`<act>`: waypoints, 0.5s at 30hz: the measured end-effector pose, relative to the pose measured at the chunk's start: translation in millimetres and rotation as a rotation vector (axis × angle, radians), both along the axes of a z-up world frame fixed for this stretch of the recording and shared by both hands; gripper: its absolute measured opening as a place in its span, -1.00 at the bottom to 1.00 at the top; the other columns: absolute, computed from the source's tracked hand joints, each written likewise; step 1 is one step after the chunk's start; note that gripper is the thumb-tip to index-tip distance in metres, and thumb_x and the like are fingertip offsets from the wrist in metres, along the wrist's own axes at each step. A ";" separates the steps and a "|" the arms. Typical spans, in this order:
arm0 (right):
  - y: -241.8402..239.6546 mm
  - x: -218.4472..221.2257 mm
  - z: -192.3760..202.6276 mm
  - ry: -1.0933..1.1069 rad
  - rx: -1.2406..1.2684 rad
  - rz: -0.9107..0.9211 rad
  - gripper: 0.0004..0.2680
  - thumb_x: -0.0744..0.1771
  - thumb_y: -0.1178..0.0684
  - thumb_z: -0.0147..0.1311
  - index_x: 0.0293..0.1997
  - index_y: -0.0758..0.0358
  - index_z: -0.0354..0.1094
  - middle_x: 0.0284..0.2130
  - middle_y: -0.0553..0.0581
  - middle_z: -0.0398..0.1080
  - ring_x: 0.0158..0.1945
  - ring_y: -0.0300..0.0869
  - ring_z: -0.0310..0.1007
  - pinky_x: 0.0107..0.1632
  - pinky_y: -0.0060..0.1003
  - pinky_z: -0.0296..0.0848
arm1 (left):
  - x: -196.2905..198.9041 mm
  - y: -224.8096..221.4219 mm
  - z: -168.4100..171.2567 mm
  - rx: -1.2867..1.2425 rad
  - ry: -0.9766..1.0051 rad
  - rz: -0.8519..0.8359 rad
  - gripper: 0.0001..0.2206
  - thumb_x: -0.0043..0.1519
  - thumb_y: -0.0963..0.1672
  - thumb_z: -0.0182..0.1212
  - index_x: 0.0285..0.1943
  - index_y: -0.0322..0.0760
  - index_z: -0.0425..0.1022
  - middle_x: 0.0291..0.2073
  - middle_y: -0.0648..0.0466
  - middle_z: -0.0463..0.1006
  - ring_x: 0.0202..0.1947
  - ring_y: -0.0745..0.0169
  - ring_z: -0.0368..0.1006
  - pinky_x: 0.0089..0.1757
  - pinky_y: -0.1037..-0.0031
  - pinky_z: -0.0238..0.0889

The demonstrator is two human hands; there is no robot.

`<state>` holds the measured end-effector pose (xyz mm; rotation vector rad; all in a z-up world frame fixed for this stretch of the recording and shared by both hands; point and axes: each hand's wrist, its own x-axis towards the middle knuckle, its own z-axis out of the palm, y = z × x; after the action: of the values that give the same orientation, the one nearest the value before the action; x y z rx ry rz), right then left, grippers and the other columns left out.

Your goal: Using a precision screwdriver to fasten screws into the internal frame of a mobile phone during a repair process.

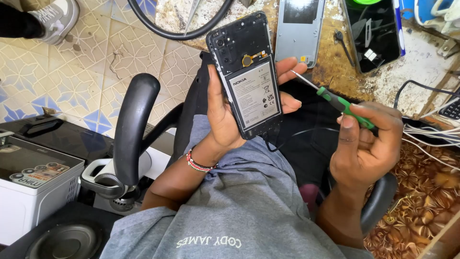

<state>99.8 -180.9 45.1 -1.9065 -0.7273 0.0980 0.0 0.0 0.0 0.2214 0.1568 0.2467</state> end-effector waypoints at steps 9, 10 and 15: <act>1.2 -1.4 3.4 -0.016 -0.020 0.000 -0.89 0.51 0.21 -0.03 0.08 0.53 0.25 0.00 0.37 0.20 -0.01 -0.04 0.35 0.00 -0.30 0.55 | -1.0 -4.1 -4.9 0.086 -0.044 0.040 0.03 0.23 0.35 -0.46 0.51 -0.59 0.18 0.40 -0.58 0.24 0.36 -0.06 0.37 0.48 0.08 -0.02; 0.9 -1.3 3.0 -0.015 -0.021 0.001 -0.89 0.51 0.21 -0.03 0.08 0.53 0.25 0.00 0.37 0.20 -0.01 -0.04 0.35 0.00 -0.30 0.55 | -1.4 -4.6 -5.4 0.085 -0.043 0.041 0.03 0.23 0.35 -0.46 0.51 -0.59 0.18 0.40 -0.58 0.24 0.36 -0.06 0.37 0.48 0.08 -0.02; 0.8 -0.2 0.4 -0.014 -0.012 0.008 -0.88 0.51 0.20 -0.01 0.08 0.51 0.25 0.00 0.37 0.22 0.02 -0.01 0.36 0.01 -0.26 0.57 | -0.5 -4.1 -6.7 0.096 -0.038 0.050 0.03 0.23 0.35 -0.45 0.49 -0.61 0.21 0.35 -0.59 0.30 0.38 -0.09 0.35 0.43 0.09 0.06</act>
<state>99.6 -180.0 45.5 -1.9178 -0.7456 0.0940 -0.5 -4.1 -6.7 0.3084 0.1131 0.3081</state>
